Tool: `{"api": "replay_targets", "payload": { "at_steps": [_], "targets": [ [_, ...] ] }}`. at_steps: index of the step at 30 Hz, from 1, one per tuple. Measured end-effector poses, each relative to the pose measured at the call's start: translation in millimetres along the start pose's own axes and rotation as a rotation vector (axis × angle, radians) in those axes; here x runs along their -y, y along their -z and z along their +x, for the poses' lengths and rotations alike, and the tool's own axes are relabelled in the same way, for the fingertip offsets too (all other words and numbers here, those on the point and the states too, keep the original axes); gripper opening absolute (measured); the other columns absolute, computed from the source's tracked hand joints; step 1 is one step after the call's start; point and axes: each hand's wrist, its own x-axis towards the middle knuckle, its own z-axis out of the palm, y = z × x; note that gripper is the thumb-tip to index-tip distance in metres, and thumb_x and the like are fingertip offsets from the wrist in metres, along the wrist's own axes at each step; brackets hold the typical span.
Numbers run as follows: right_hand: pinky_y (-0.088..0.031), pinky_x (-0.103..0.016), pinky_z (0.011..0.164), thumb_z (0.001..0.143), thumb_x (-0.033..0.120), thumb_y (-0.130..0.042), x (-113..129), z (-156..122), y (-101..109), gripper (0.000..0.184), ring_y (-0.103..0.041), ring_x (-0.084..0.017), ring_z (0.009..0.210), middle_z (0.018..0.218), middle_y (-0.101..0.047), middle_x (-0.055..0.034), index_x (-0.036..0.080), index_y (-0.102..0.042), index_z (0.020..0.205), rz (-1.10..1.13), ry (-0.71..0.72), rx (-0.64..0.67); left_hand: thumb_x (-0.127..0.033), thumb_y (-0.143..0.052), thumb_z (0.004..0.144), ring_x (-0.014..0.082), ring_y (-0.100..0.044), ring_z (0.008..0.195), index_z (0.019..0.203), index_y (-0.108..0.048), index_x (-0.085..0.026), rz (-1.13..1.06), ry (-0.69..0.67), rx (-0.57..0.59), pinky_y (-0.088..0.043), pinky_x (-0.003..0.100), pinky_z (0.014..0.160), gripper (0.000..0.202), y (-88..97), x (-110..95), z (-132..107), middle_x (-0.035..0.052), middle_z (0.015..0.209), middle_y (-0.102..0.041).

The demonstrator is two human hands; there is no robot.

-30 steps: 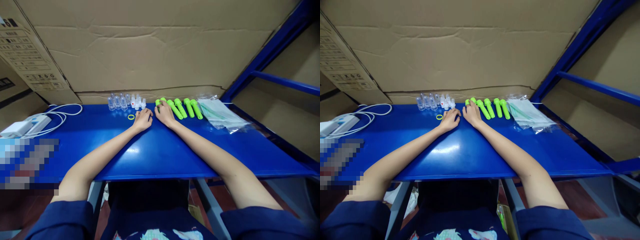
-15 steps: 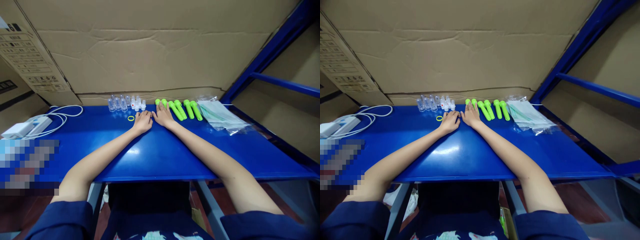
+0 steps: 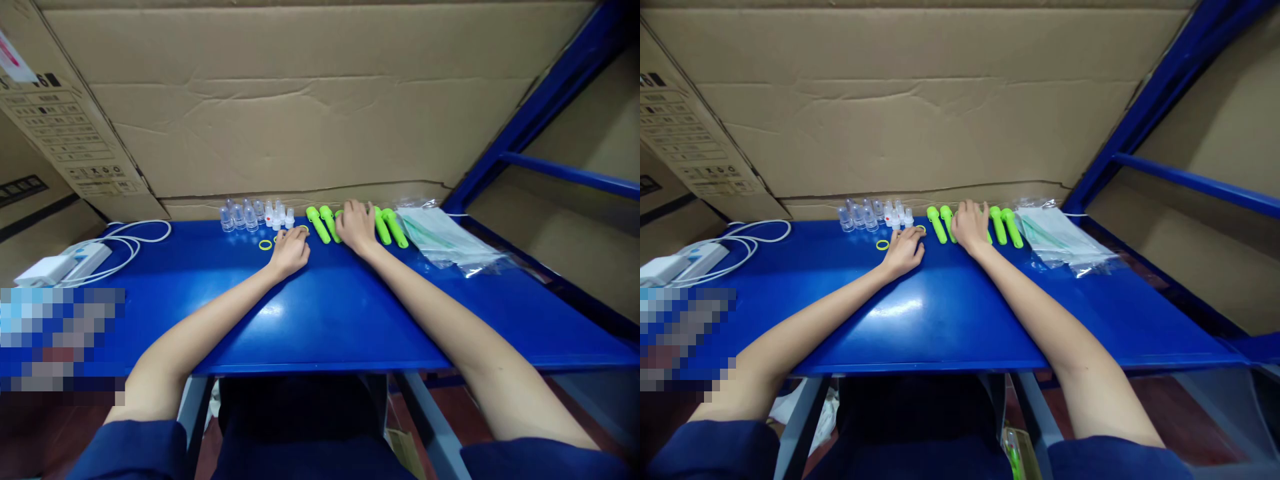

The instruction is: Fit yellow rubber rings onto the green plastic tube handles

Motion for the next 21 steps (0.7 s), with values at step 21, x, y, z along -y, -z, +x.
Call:
{"api": "replay_targets", "payload": {
  "at_steps": [21],
  "targets": [
    [-0.031,-0.06,0.111,0.099,0.039,-0.048,-25,4,-9,0.048,-0.046,-0.041,0.133,0.139,-0.055,-0.0292,0.002,-0.076,0.108,-0.113,-0.146,0.191,-0.003,-0.043,0.098,0.0268,-0.068,0.111,0.119,-0.067,-0.013,-0.107,-0.225,-0.029,-0.043,0.041,0.094,0.033,-0.9,4,-2,0.0114,0.119,-0.074]
  ]
}}
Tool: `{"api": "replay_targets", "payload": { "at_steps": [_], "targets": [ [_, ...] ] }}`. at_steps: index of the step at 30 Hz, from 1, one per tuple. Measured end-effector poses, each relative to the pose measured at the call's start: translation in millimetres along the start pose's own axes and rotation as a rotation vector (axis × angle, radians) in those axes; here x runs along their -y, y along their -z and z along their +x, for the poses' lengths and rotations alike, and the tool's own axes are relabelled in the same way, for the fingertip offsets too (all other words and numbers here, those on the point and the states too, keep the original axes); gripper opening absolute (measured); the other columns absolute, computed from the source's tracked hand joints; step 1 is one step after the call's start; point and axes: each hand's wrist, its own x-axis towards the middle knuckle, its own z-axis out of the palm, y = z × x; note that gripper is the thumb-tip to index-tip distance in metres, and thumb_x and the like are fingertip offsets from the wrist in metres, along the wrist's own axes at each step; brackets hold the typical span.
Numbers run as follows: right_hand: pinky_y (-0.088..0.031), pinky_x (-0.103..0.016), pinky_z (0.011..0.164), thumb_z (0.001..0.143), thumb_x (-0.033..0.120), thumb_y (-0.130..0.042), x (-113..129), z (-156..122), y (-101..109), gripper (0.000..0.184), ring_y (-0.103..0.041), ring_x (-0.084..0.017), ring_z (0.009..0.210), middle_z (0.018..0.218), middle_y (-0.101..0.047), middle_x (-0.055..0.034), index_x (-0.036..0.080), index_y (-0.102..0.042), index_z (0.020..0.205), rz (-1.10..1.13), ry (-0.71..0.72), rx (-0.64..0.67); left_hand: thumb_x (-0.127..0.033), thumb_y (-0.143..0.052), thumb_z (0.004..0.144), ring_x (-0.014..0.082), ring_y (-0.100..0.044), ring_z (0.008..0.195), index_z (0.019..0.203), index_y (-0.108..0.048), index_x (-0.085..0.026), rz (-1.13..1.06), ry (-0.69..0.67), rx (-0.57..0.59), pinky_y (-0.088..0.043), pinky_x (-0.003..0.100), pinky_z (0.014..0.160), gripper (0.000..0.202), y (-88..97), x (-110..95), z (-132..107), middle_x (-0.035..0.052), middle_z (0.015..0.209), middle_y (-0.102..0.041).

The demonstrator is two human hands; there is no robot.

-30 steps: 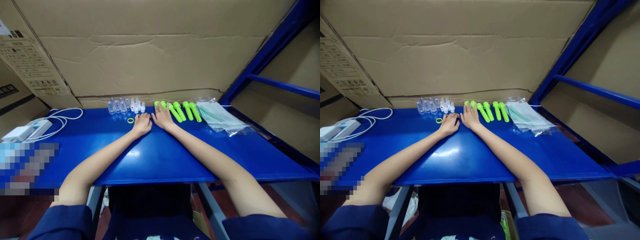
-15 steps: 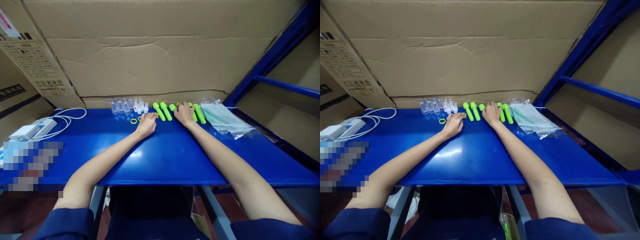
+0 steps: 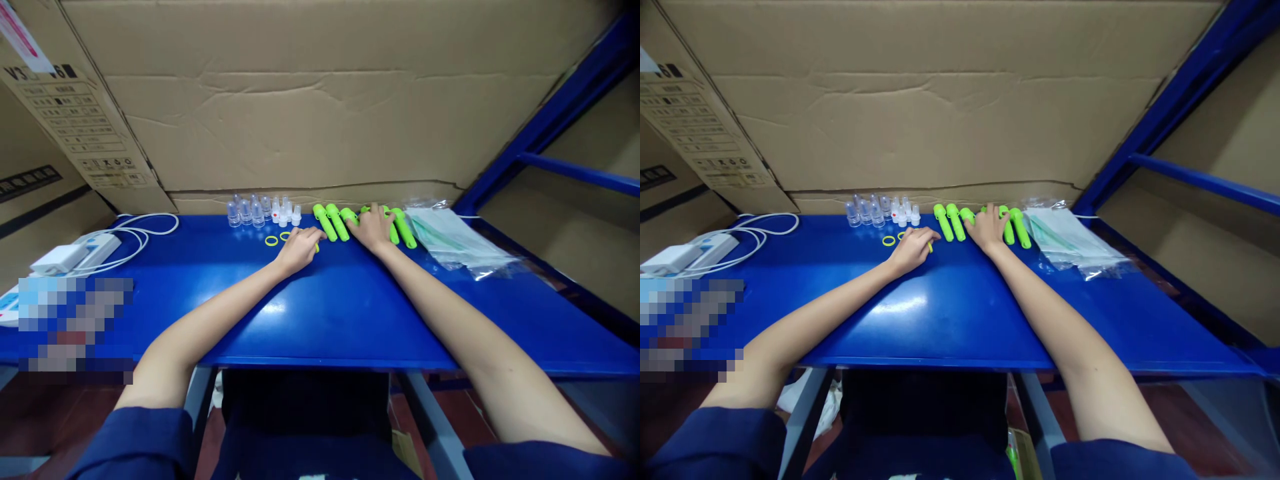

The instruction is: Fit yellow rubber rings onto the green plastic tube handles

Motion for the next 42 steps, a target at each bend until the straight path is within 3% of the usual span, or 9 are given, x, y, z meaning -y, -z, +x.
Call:
{"api": "replay_targets", "payload": {
  "at_steps": [7,13,18,21,28,37,42],
  "targets": [
    [-0.032,-0.059,0.109,0.098,0.038,-0.048,-6,3,-4,0.04,-0.054,-0.039,0.125,0.134,-0.061,-0.0257,0.006,-0.07,0.108,0.134,0.009,-0.172,0.0,-0.054,0.084,0.0198,-0.07,0.094,0.103,-0.066,-0.014,-0.326,0.042,-0.208,-0.051,0.031,0.083,0.026,-10.7,14,4,0.01,0.104,-0.073],
    [-0.031,-0.052,0.11,0.101,0.04,-0.043,-5,1,0,0.037,-0.057,-0.033,0.125,0.136,-0.062,-0.0225,0.01,-0.062,0.114,0.247,0.146,-0.349,0.006,-0.055,0.074,0.0095,-0.065,0.072,0.1,-0.063,-0.014,-0.792,0.315,-0.287,-0.049,0.021,0.069,0.034,-7.8,19,8,-0.0006,0.08,-0.068],
    [-0.029,-0.052,0.114,0.104,0.036,-0.034,6,-9,7,0.04,-0.061,-0.033,0.118,0.13,-0.067,-0.0221,0.012,-0.057,0.126,0.239,0.303,-0.341,0.002,-0.054,0.08,0.0065,-0.059,0.057,0.095,-0.06,-0.015,-1.069,0.482,-0.326,-0.048,0.019,0.061,0.023,-3.1,19,11,-0.0066,0.065,-0.061],
    [-0.031,-0.054,0.115,0.103,0.035,-0.034,14,-15,8,0.041,-0.064,-0.033,0.113,0.129,-0.069,-0.0225,0.012,-0.056,0.129,0.256,0.414,-0.305,0.001,-0.052,0.083,0.0056,-0.055,0.049,0.093,-0.058,-0.016,-1.109,0.559,-0.377,-0.044,0.018,0.056,0.02,1.3,19,12,-0.0085,0.059,-0.058],
    [-0.051,-0.047,0.1,0.1,0.033,-0.036,39,-33,9,0.049,-0.067,-0.036,0.116,0.127,-0.069,-0.0283,0.002,-0.057,0.133,0.302,0.625,-0.208,0.002,-0.045,0.089,0.0069,-0.048,0.045,0.094,-0.058,-0.017,-1.066,0.668,-0.484,-0.034,0.018,0.05,0.023,11.9,16,11,-0.01,0.05,-0.05],
    [-0.055,-0.04,0.082,0.096,0.037,-0.047,67,-61,14,0.031,-0.072,-0.032,0.091,0.101,-0.074,-0.0162,0.016,-0.061,0.115,0.463,0.495,-0.106,0.0,-0.059,0.086,0.0065,-0.042,0.042,0.092,-0.054,-0.02,-1.093,0.568,-0.376,-0.03,0.02,0.049,0.021,9.3,12,9,-0.0121,0.048,-0.047],
    [-0.053,-0.038,0.082,0.094,0.036,-0.05,68,-65,15,0.023,-0.071,-0.031,0.089,0.097,-0.073,-0.016,0.018,-0.061,0.103,0.442,0.463,-0.088,-0.005,-0.059,0.089,0.0071,-0.037,0.038,0.093,-0.054,-0.02,-1.145,0.579,-0.324,-0.024,0.022,0.046,0.016,7.7,14,10,-0.0127,0.043,-0.043]
  ]
}}
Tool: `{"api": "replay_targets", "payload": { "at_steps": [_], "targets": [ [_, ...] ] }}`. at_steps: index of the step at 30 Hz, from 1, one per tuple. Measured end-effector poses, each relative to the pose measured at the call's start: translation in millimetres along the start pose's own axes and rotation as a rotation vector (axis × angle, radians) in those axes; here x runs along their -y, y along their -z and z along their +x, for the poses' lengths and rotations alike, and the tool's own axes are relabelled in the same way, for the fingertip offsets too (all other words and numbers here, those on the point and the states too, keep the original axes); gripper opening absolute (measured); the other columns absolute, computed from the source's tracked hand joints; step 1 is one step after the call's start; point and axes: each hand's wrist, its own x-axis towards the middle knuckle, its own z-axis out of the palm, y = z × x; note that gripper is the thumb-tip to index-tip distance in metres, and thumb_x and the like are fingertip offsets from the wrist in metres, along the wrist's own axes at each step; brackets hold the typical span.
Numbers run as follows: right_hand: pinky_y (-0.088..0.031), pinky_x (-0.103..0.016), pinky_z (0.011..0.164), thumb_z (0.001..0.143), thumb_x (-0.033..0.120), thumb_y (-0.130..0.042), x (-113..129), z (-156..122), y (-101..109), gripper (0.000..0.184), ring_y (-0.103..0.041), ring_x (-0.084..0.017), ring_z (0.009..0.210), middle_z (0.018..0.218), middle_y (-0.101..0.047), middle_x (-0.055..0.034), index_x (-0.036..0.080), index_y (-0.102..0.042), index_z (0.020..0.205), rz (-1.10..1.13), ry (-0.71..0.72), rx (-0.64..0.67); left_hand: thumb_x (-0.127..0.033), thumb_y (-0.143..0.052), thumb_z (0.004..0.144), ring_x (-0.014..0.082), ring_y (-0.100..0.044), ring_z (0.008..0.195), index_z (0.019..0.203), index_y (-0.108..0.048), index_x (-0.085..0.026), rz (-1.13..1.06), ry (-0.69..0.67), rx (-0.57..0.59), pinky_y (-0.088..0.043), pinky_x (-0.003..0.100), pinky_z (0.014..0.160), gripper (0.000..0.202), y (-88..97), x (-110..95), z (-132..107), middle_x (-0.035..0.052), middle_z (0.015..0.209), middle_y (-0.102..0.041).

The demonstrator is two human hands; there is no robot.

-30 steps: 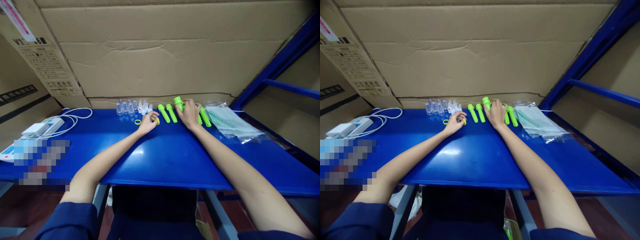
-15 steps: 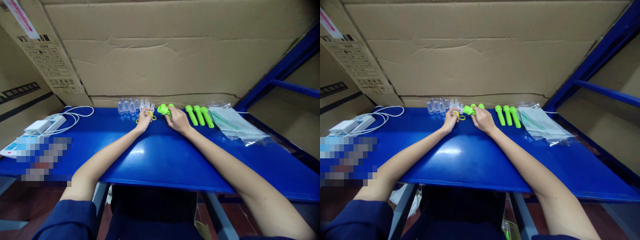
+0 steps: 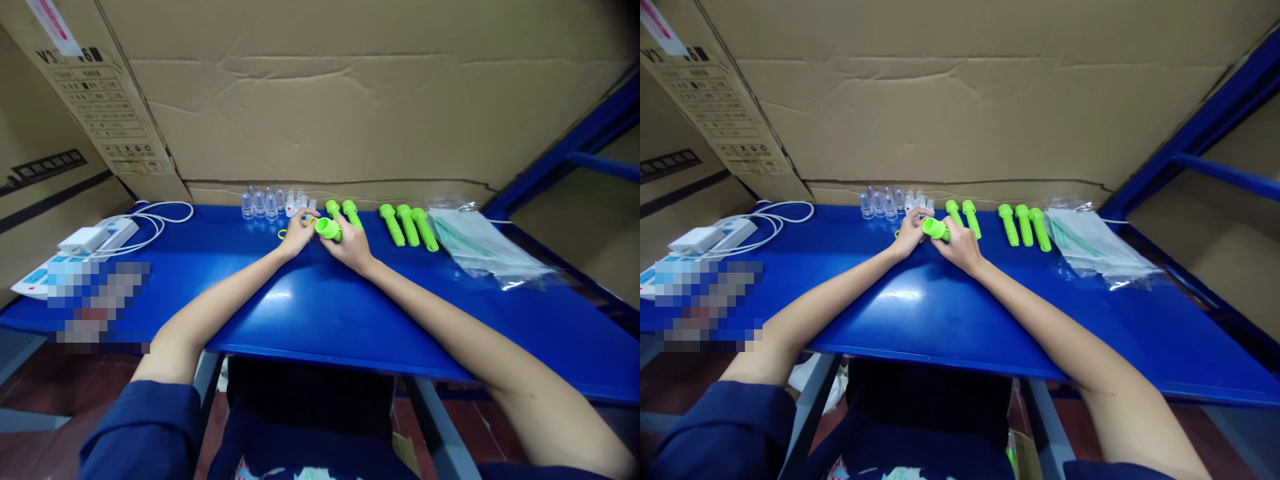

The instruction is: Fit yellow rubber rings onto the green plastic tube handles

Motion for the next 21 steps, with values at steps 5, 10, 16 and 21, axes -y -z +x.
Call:
{"api": "replay_targets", "payload": {
  "at_steps": [5,10,16,21],
  "targets": [
    [-0.054,-0.038,0.086,0.089,0.033,-0.054,0,-2,0,0.025,-0.072,-0.03,0.095,0.103,-0.074,-0.0158,0.017,-0.065,0.104,0.043,0.05,-0.009,-0.004,-0.068,0.081,0.0057,-0.045,0.046,0.093,-0.055,-0.019,-0.064,-0.006,0.009,-0.031,0.02,0.052,0.023,1.9,3,2,-0.0101,0.056,-0.056],
    [-0.055,-0.039,0.09,0.084,0.033,-0.06,-4,-1,-2,0.034,-0.073,-0.03,0.101,0.112,-0.076,-0.0146,0.015,-0.068,0.112,0.151,0.112,-0.022,-0.001,-0.068,0.077,0.0067,-0.054,0.054,0.092,-0.055,-0.018,-0.078,-0.046,0.004,-0.041,0.02,0.061,0.026,3.3,4,3,-0.0104,0.059,-0.055],
    [-0.054,-0.037,0.085,0.086,0.032,-0.061,-1,1,-2,0.024,-0.073,-0.029,0.092,0.101,-0.077,-0.014,0.016,-0.07,0.101,0.148,0.053,-0.01,0.005,-0.064,0.072,0.0059,-0.05,0.056,0.089,-0.058,-0.016,0.069,-0.152,0.002,-0.038,0.019,0.06,0.028,7.3,4,4,-0.0094,0.061,-0.055],
    [-0.051,-0.033,0.077,0.086,0.031,-0.06,2,3,-1,0.022,-0.072,-0.027,0.082,0.092,-0.077,-0.0128,0.015,-0.071,0.097,0.098,-0.017,-0.012,0.002,-0.063,0.071,0.007,-0.05,0.061,0.083,-0.063,-0.015,0.25,-0.242,0.05,-0.037,0.019,0.062,0.021,14.2,1,5,-0.0063,0.067,-0.058]
  ]
}}
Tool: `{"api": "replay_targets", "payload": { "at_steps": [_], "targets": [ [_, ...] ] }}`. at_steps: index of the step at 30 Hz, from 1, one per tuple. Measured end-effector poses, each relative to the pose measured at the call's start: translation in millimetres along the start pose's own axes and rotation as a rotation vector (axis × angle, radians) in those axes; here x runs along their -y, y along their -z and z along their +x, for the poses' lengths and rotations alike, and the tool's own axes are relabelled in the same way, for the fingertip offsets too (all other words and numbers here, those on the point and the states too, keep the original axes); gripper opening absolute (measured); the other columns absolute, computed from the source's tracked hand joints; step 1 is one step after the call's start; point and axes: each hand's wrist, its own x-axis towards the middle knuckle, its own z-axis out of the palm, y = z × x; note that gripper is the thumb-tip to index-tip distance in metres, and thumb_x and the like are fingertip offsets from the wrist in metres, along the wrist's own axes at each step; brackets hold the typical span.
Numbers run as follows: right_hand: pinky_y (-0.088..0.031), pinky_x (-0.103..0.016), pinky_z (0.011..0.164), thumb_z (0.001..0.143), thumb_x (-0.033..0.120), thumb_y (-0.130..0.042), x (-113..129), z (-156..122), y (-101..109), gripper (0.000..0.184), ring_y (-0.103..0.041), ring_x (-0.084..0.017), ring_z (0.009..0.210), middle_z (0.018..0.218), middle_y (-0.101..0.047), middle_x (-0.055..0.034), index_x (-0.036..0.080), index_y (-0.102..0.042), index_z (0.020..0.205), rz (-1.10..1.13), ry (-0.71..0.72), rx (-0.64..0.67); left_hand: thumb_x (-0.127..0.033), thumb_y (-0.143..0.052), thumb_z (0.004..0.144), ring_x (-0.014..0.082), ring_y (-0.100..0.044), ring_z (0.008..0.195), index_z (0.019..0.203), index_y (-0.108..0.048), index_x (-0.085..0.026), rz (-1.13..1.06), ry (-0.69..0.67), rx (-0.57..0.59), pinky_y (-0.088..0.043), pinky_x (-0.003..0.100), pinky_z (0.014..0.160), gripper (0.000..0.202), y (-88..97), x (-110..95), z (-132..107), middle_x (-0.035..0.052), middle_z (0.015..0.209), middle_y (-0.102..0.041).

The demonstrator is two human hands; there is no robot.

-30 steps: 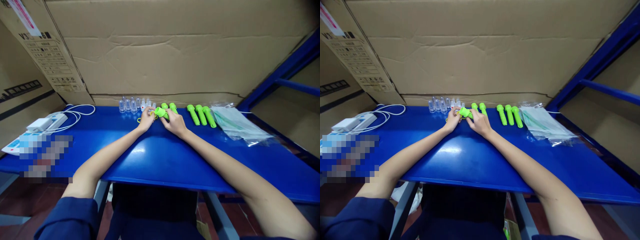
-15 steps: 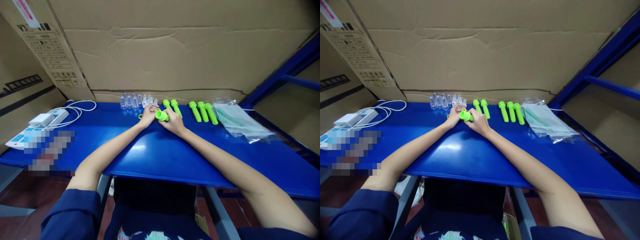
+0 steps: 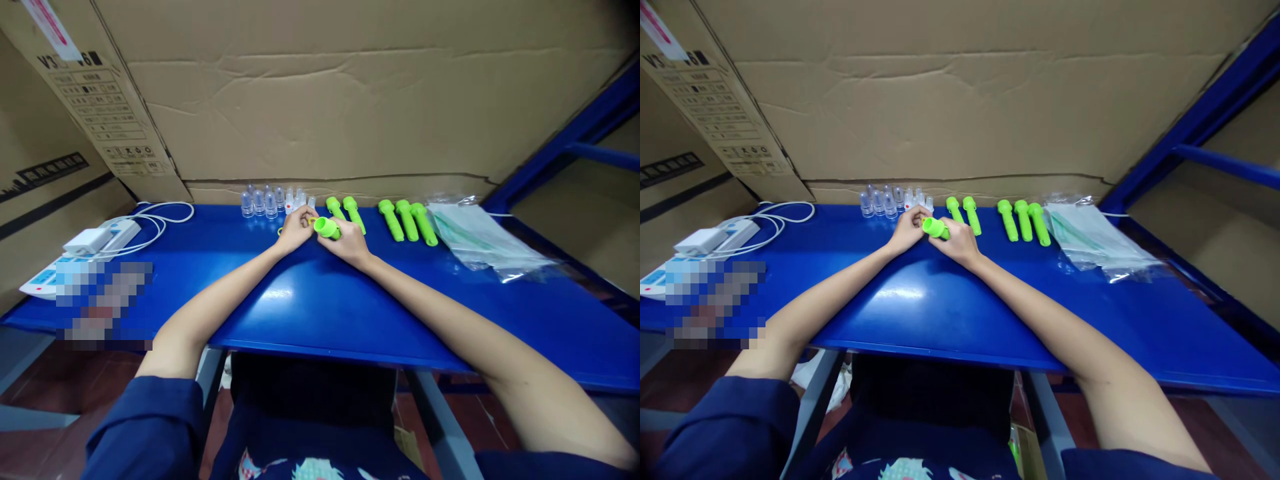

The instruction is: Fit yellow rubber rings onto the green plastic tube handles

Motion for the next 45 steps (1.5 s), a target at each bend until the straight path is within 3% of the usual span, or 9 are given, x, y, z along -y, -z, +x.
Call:
{"api": "replay_targets", "payload": {
  "at_steps": [3,10,16,20,22,26,30,35,45],
  "targets": [
    [-0.05,-0.033,0.075,0.086,0.033,-0.061,-2,2,1,0.025,-0.073,-0.029,0.084,0.095,-0.078,-0.0128,0.015,-0.072,0.099,-0.022,-0.085,-0.032,-0.008,-0.064,0.08,0.0087,-0.054,0.067,0.079,-0.064,-0.014,-0.009,-0.006,0.08,-0.041,0.021,0.069,0.007,3.4,1,3,-0.0038,0.071,-0.062],
    [-0.049,-0.034,0.076,0.087,0.034,-0.062,-5,4,2,0.029,-0.075,-0.033,0.099,0.103,-0.08,-0.0127,0.017,-0.074,0.106,-0.09,-0.15,-0.029,-0.016,-0.07,0.08,0.0129,-0.063,0.085,0.066,-0.071,-0.014,-0.164,-0.031,0.19,-0.045,0.024,0.088,0.014,11.0,1,8,0.0013,0.081,-0.069],
    [-0.049,-0.035,0.076,0.092,0.039,-0.061,-7,4,-1,0.039,-0.074,-0.033,0.099,0.108,-0.078,-0.0134,0.017,-0.067,0.123,-0.111,-0.137,-0.02,-0.03,-0.068,0.084,0.0114,-0.058,0.07,0.074,-0.073,-0.015,-0.259,0.159,0.153,-0.037,0.022,0.063,0.018,15.8,14,14,0.0007,0.073,-0.068],
    [-0.052,-0.039,0.081,0.092,0.058,-0.064,-7,5,-1,0.065,-0.073,-0.035,0.104,0.119,-0.075,-0.0143,0.014,-0.056,0.139,-0.13,-0.125,0.04,-0.03,-0.06,0.086,0.0122,-0.062,0.068,0.078,-0.075,-0.014,-0.284,0.213,0.108,-0.039,0.021,0.063,0.023,22.0,16,18,0.0024,0.068,-0.069],
    [-0.053,-0.041,0.086,0.097,0.062,-0.056,-6,5,0,0.066,-0.071,-0.036,0.111,0.129,-0.071,-0.0162,0.013,-0.054,0.142,-0.135,-0.13,0.072,-0.028,-0.058,0.083,0.0122,-0.062,0.065,0.077,-0.077,-0.013,-0.285,0.238,0.11,-0.044,0.022,0.066,0.024,25.3,13,18,0.0027,0.063,-0.069],
    [-0.055,-0.046,0.091,0.106,0.061,-0.032,-2,6,2,0.066,-0.068,-0.038,0.118,0.149,-0.06,-0.0164,0.013,-0.054,0.145,-0.159,-0.068,0.109,-0.024,-0.069,0.071,0.0124,-0.065,0.067,0.084,-0.082,-0.013,-0.19,0.211,0.146,-0.05,0.023,0.072,0.021,32.2,7,15,0.0034,0.072,-0.076],
    [-0.055,-0.049,0.094,0.107,0.062,-0.022,1,6,3,0.073,-0.069,-0.039,0.117,0.142,-0.065,-0.0188,0.01,-0.053,0.148,-0.214,-0.031,0.111,-0.04,-0.084,0.069,0.0122,-0.067,0.065,0.1,-0.083,-0.012,-0.159,0.161,0.22,-0.052,0.024,0.069,0.042,39.2,7,15,0.0059,0.08,-0.08],
    [-0.056,-0.046,0.094,0.109,0.056,-0.022,-3,6,3,0.069,-0.07,-0.036,0.119,0.147,-0.063,-0.017,0.01,-0.05,0.151,-0.213,-0.013,0.058,-0.06,-0.093,0.06,0.0098,-0.066,0.054,0.111,-0.081,-0.01,-0.176,0.117,0.262,-0.053,0.024,0.062,0.072,40.6,6,15,0.01,0.087,-0.082],
    [-0.057,-0.047,0.096,0.107,0.043,-0.03,-10,5,3,0.055,-0.069,-0.035,0.121,0.141,-0.067,-0.016,0.011,-0.054,0.145,-0.134,0.065,0.031,-0.058,-0.091,0.062,0.0138,-0.069,0.052,0.1,-0.081,-0.007,-0.08,0.094,0.212,-0.059,0.027,0.054,0.065,28.8,-1,7,0.0135,0.094,-0.082]
  ]
}}
